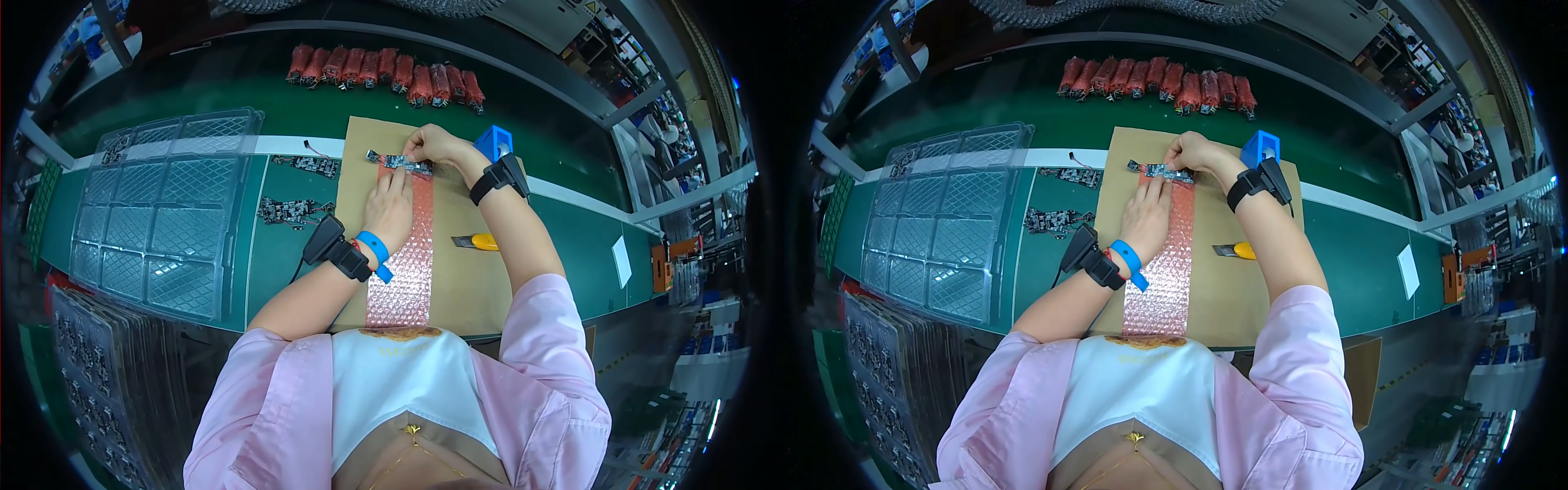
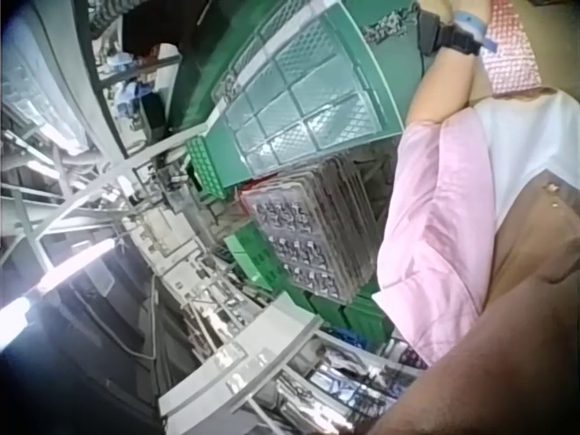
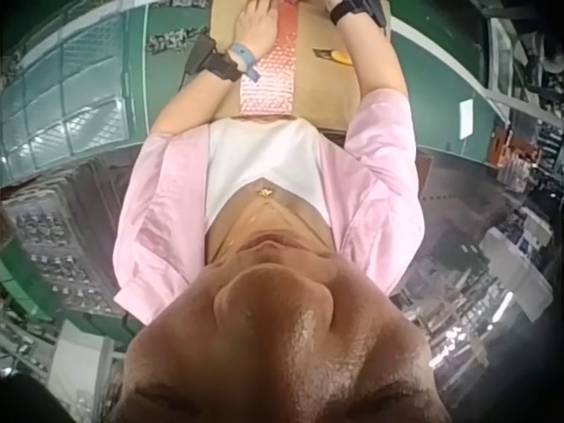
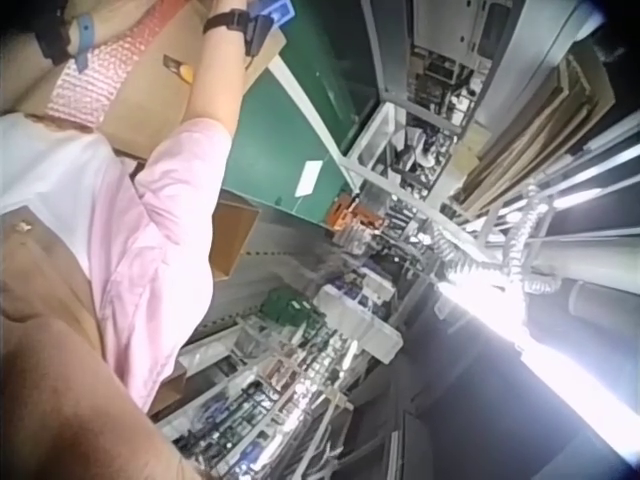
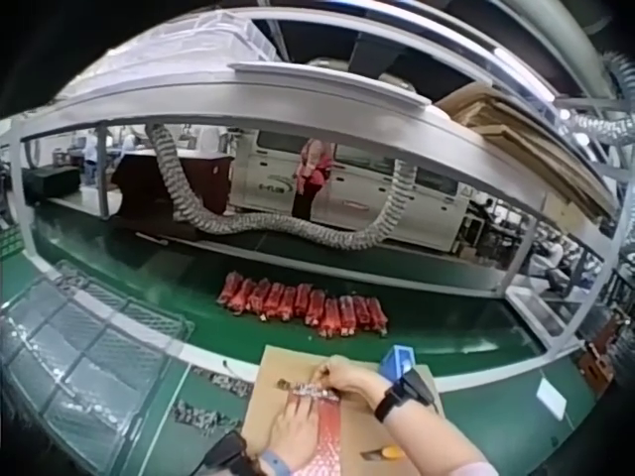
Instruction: The person picks up circuit boards from a tray, rolls each one in bubble wrap, and secures the wrap with tape. They then take a label from their pocket and apply it to the wrapped board.
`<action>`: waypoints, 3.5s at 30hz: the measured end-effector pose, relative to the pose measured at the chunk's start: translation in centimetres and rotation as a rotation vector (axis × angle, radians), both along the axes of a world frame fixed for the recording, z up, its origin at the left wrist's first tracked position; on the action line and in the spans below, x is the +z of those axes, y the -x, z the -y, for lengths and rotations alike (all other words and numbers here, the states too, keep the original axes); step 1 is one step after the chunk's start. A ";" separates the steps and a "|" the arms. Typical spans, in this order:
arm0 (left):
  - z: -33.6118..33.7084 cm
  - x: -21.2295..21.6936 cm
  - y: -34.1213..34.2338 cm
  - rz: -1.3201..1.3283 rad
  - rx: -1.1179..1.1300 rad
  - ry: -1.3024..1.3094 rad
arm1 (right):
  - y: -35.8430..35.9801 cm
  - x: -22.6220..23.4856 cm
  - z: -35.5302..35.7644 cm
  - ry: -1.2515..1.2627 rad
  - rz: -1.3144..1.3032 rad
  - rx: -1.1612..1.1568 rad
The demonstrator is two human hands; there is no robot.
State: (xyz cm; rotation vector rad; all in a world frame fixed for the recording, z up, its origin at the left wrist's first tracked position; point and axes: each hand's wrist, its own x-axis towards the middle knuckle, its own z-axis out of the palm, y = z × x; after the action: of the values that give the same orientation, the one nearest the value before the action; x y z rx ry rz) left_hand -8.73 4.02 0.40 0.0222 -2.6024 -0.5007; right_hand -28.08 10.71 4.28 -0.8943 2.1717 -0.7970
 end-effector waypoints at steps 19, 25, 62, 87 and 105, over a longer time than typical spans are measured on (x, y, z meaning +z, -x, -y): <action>-0.1 -0.6 0.2 0.034 0.017 0.125 | -2.1 1.8 -0.8 -0.031 -0.363 0.117; -0.3 -0.3 0.2 0.075 0.005 0.122 | -2.5 0.3 -1.6 0.024 -0.341 -0.002; 2.1 1.8 1.8 0.095 -0.133 -0.258 | -2.0 0.2 -2.2 -0.159 -0.189 0.138; 5.2 1.3 4.0 -0.033 -0.192 0.039 | -8.8 -2.8 -5.5 0.498 -0.701 -0.182; 5.7 1.3 4.7 0.034 -0.220 -0.184 | -8.4 -1.6 -6.0 0.438 -0.595 -0.125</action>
State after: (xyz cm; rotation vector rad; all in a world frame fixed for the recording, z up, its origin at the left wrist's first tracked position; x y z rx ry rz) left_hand -13.44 -1.72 1.70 -0.1985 -2.5962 -0.8237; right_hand -19.67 16.71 2.66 -1.3606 2.6289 -1.2195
